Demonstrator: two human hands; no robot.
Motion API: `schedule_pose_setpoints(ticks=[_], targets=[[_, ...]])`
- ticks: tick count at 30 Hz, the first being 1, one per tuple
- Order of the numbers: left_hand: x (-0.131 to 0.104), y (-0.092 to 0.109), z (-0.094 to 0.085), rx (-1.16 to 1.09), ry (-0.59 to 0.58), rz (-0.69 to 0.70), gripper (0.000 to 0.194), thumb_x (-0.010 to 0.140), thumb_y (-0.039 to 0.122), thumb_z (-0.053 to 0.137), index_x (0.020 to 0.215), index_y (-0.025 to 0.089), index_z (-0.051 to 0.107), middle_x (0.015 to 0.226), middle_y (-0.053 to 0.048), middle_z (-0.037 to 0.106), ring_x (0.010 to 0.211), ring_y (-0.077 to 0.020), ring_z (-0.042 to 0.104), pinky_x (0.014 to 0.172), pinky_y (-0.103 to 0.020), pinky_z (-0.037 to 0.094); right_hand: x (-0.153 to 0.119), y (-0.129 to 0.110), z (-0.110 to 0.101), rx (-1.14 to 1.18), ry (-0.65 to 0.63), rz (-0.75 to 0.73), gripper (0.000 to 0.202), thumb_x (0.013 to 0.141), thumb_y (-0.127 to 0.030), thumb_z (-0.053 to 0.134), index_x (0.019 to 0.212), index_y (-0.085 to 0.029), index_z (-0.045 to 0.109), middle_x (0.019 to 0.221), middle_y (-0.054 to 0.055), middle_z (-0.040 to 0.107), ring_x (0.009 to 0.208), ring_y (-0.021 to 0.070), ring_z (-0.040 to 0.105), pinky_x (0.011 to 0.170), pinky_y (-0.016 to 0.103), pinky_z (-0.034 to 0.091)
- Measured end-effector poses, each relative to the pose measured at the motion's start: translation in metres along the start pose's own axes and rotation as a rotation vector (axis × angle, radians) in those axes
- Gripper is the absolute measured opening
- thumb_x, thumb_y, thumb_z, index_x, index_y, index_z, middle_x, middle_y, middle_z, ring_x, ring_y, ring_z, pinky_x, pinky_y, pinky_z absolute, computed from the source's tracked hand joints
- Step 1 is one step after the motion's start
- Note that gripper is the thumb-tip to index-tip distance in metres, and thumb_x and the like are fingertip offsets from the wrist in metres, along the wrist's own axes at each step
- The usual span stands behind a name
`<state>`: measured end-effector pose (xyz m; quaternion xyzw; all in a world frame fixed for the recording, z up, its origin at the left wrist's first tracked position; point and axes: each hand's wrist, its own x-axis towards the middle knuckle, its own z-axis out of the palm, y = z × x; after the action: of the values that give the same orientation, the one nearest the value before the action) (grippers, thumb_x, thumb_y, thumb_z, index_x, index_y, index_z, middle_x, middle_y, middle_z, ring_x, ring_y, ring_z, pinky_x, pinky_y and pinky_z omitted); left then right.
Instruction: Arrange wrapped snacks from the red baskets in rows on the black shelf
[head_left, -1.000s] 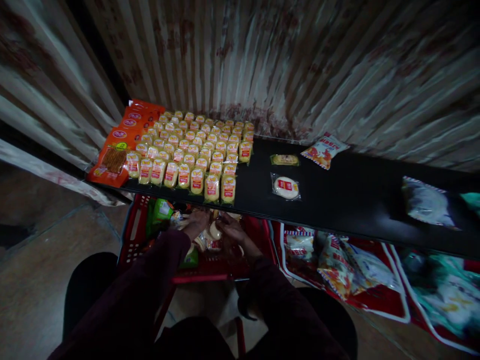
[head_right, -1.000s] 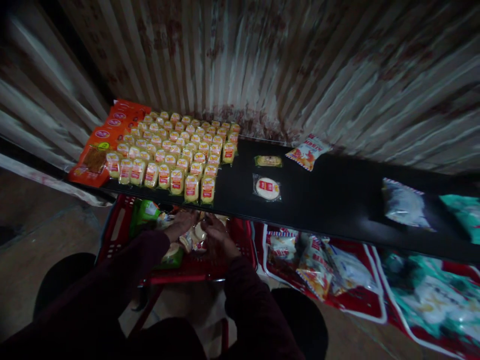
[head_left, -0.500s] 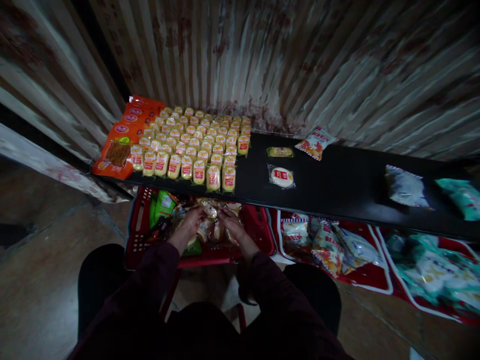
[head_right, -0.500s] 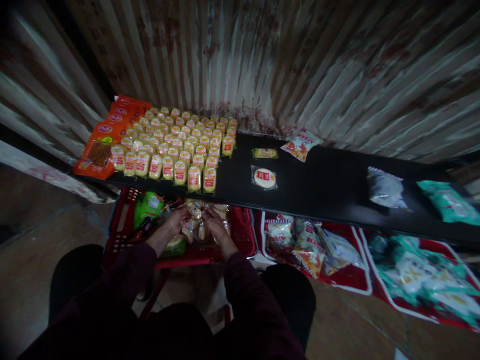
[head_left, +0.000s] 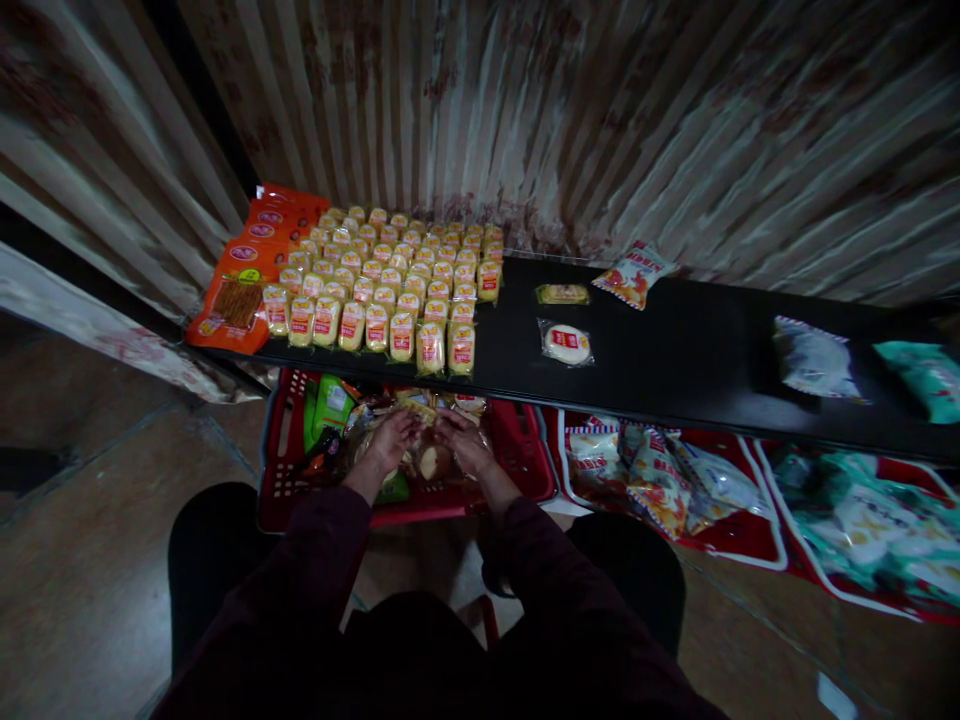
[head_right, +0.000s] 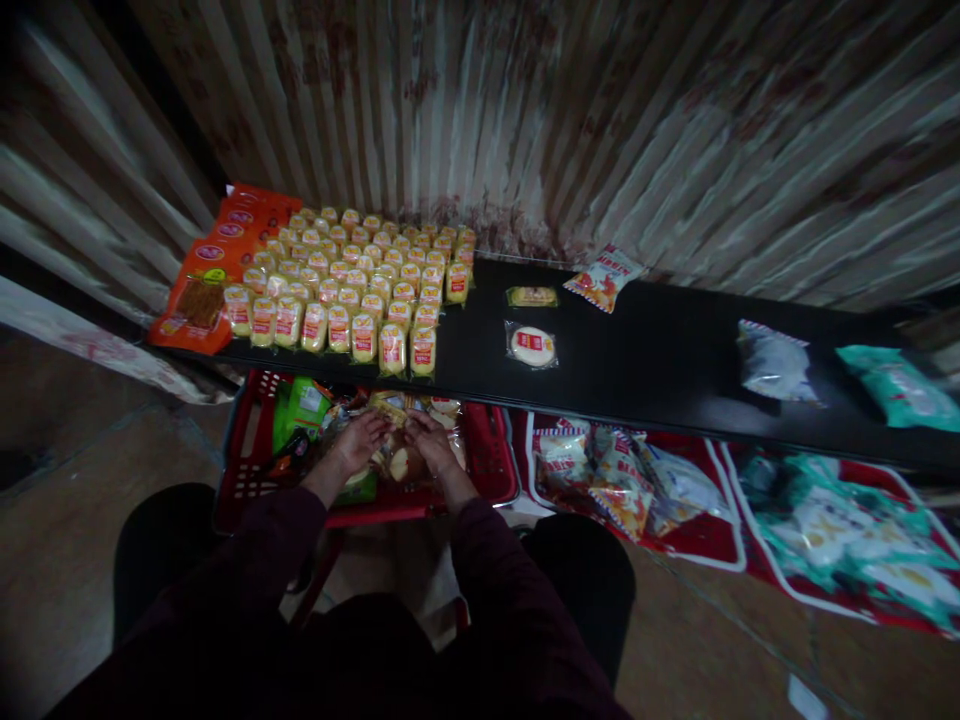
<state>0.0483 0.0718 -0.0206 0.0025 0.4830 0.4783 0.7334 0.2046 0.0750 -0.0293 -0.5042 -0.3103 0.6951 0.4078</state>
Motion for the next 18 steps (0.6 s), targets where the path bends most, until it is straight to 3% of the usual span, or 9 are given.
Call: schedule_pose_setpoints(ticks=[7,10,14,18], targets=[[-0.003,0.001,0.004,-0.056,0.016,-0.014,0.014,0.084,0.029,0.054,0.082,0.016,0.060,0.071,-0.003,0.061,0.067,-0.0129,0.060,0.064,-0.024,0.048,-0.005,-0.002,0.006,-0.213,-0.036,-0.133,0.036,0.062,-0.032,0.072,0.097,-0.024,0.068,0.087,0.000,0.068,0.080,0.0161,0.061,0.076,0.030,0.049],[-0.003,0.002,0.002,-0.133,0.015,-0.037,0.015,0.085,0.028,0.050,0.083,0.017,0.059,0.075,-0.004,0.063,0.073,-0.0143,0.061,0.069,-0.027,0.051,-0.004,-0.002,0.006,-0.095,-0.061,-0.093,0.034,0.057,-0.029,0.075,0.089,-0.023,0.070,0.090,0.001,0.068,0.084,0.0171,0.062,0.079,0.031,0.049],[-0.001,0.002,-0.003,-0.190,-0.010,-0.077,0.010,0.080,0.016,0.049,0.080,0.016,0.058,0.081,-0.007,0.064,0.081,-0.0161,0.063,0.079,-0.031,0.053,-0.001,-0.002,0.005,0.100,-0.076,0.000,0.031,0.051,-0.029,0.080,0.080,-0.021,0.071,0.087,0.002,0.069,0.083,0.0168,0.063,0.080,0.033,0.050],[0.001,0.000,-0.008,-0.190,0.008,-0.086,0.012,0.076,0.009,0.048,0.079,0.015,0.058,0.081,-0.008,0.066,0.081,-0.0174,0.064,0.078,-0.033,0.054,0.001,0.000,0.003,0.154,-0.038,0.008,0.033,0.048,-0.027,0.081,0.078,-0.022,0.070,0.087,0.002,0.069,0.080,0.0163,0.062,0.076,0.033,0.051]])
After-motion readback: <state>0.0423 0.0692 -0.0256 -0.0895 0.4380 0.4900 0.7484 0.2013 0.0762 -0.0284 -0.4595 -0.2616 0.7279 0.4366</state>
